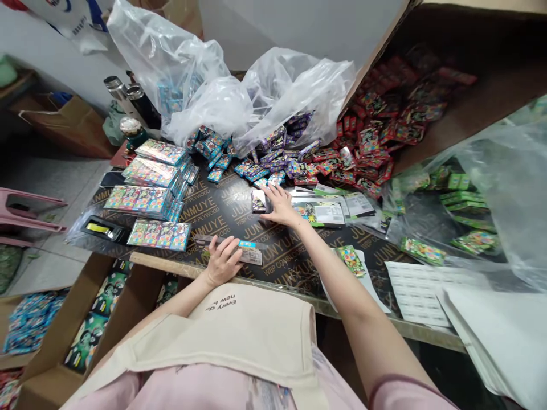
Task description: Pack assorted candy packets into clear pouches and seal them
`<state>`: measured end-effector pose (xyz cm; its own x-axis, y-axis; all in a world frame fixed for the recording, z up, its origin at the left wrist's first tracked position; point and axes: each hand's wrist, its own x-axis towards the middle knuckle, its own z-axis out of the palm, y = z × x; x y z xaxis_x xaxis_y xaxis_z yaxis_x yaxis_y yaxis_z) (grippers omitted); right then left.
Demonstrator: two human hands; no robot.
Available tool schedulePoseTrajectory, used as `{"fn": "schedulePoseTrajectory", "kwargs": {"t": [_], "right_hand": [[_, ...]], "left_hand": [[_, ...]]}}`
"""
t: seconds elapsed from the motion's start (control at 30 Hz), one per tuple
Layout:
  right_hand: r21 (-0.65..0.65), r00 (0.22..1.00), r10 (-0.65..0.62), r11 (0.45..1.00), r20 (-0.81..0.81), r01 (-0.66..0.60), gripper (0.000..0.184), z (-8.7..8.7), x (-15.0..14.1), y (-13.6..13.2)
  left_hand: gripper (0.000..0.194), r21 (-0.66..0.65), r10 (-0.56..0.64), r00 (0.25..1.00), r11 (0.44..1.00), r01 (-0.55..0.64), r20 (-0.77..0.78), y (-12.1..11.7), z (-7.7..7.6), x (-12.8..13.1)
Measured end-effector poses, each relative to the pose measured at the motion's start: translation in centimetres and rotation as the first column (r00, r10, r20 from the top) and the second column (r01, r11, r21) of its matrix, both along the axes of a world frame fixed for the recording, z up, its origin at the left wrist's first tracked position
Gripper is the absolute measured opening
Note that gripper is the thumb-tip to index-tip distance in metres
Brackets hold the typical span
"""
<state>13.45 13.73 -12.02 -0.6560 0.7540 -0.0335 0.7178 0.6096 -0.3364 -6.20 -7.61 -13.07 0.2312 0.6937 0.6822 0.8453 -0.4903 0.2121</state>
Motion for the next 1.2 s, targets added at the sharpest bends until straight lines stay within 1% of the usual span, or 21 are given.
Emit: {"fn": "schedulePoseTrajectory", "kwargs": {"t": [0.07,0.1,0.2,0.27,0.37,0.47,0.53,0.57,0.63,0.7,0.73,0.77,0.8,0.87,0.9,0.93,0.97,1.03,1.1,1.13,1.2], "right_hand": [[0.006,0.998,0.023,1.0,0.063,-0.023,0.088,-0.3,-0.4,-0.2],[0.005,0.995,0.04,0.999,0.092,-0.041,0.084,-0.5,-0.5,-0.5],[-0.028,0.989,0.084,0.996,0.124,-0.081,0.078,-0.7,-0.5,-1.4],[-0.058,0.991,0.082,0.995,0.101,-0.076,0.081,-0.5,-0.1,-1.6],[-0.072,0.997,0.069,0.995,0.033,-0.067,0.089,-0.1,0.2,-0.7],[-0.097,0.995,0.094,0.991,-0.026,-0.096,0.091,-0.1,-0.1,0.4],[-0.107,0.993,0.104,0.988,-0.06,-0.11,0.085,-0.2,-0.4,0.5],[-0.104,0.991,0.097,0.989,-0.088,-0.106,0.082,-0.2,-0.5,0.4],[-0.096,0.981,0.05,0.993,-0.189,-0.069,0.079,0.2,-0.5,-0.4],[-0.09,0.946,-0.004,0.996,-0.325,-0.026,0.079,1.2,-0.3,-1.7],[-0.084,0.922,-0.017,0.996,-0.387,-0.017,0.079,2.0,-0.1,-2.5],[-0.072,0.901,-0.016,0.997,-0.433,-0.017,0.08,2.8,0.1,-3.3],[-0.056,0.887,-0.005,0.998,-0.461,-0.023,0.08,3.6,0.3,-4.1],[-0.026,0.888,0.017,0.999,-0.459,-0.033,0.082,5.0,0.7,-5.6],[-0.013,0.902,0.012,1.0,-0.431,-0.02,0.083,5.5,0.9,-6.3],[-0.002,0.921,-0.008,1.0,-0.389,0.008,0.084,5.9,1.2,-6.9],[0.004,0.94,-0.038,0.999,-0.339,0.041,0.084,6.2,1.5,-7.5],[-0.025,0.967,-0.062,0.998,-0.246,0.058,0.075,6.6,2.3,-8.6],[-0.076,0.976,-0.043,0.997,-0.213,0.028,0.057,6.9,3.2,-9.6],[-0.084,0.974,-0.043,0.996,-0.221,0.025,0.051,7.1,3.6,-10.1],[-0.056,0.966,-0.067,0.997,-0.248,0.055,0.058,7.3,4.1,-10.8]], "left_hand": [[0.051,0.049,0.039,0.999,0.998,-0.041,0.037,-0.7,-0.5,0.2],[0.047,0.029,0.065,0.997,0.997,-0.066,0.044,-0.9,-0.7,0.2],[0.039,-0.124,0.158,0.987,0.98,-0.154,0.021,-1.1,-0.6,0.1],[0.046,-0.236,0.18,0.984,0.956,-0.175,0.0,-0.8,0.2,0.2],[0.067,-0.441,0.113,0.994,0.891,-0.107,-0.013,0.3,1.7,0.4],[0.078,-0.659,0.03,0.999,0.751,-0.05,-0.042,1.9,2.7,0.6],[0.08,-0.74,-0.009,0.997,0.671,-0.052,-0.079,2.8,2.8,0.7],[0.082,-0.76,-0.029,0.995,0.648,-0.051,-0.091,3.2,2.7,0.7],[0.091,-0.773,-0.048,0.997,0.634,-0.02,-0.065,3.9,2.6,0.7],[0.095,-0.774,0.008,0.998,0.632,0.046,0.066,4.5,2.6,1.0],[0.09,-0.773,0.079,0.981,0.627,0.091,0.179,4.9,2.7,1.3],[0.079,-0.772,0.169,0.933,0.618,0.151,0.318,5.4,2.9,1.7],[0.066,-0.763,0.266,0.844,0.604,0.23,0.465,5.9,3.1,2.1],[0.045,-0.707,0.428,0.585,0.577,0.41,0.689,7.0,3.7,3.0],[0.039,-0.668,0.483,0.463,0.567,0.481,0.743,7.5,4.0,3.4],[0.035,-0.637,0.523,0.369,0.564,0.526,0.768,8.0,4.3,3.7],[0.032,-0.617,0.552,0.303,0.569,0.543,0.777,8.5,4.7,3.9],[0.029,-0.595,0.592,0.206,0.594,0.542,0.779,9.2,5.3,3.9],[0.03,-0.569,0.63,0.126,0.576,0.587,0.767,9.6,5.8,3.8],[0.032,-0.556,0.654,0.106,0.535,0.636,0.75,9.7,6.0,3.7],[0.036,-0.533,0.696,0.124,0.41,0.74,0.707,9.6,6.2,3.9]]}}
